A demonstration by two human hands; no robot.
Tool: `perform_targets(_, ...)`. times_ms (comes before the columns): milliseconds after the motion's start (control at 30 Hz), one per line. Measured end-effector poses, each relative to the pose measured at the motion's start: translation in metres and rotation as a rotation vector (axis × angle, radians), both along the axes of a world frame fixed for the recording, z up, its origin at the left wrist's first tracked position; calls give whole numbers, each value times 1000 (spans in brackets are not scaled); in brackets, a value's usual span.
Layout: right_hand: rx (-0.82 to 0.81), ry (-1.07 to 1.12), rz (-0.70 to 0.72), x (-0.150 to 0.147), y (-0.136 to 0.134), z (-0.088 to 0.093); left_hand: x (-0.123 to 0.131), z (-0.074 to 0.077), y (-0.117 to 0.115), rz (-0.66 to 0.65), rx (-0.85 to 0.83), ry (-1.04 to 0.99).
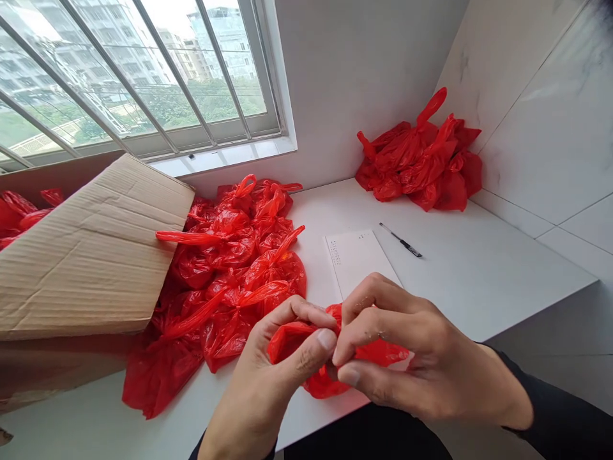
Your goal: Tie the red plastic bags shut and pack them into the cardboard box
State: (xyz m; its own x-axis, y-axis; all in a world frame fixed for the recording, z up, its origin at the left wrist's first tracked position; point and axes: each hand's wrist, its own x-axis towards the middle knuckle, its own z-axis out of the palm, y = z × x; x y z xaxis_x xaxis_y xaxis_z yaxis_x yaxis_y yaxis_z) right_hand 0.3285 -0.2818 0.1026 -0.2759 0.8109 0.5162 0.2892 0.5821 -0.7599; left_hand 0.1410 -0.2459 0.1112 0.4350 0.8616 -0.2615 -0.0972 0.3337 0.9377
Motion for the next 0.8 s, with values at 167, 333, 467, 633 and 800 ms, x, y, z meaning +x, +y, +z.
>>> perform_targets(167,-219,60,-30,2,11,-6,-6,-5,1,-67,299,226)
perform_targets(333,-607,132,17,5,19,-15,-6,-26,1,100,1016,517)
perform_targets(467,-654,147,165,7,24,-23,-6,-41,4,109,1273,544)
perform_targets(633,-663,193,191,4,26,-22,-10,-49,7,7,1385,747)
perform_targets(800,-539,23,-132,22,22,-28,-36,-65,-1,-107,1397,872)
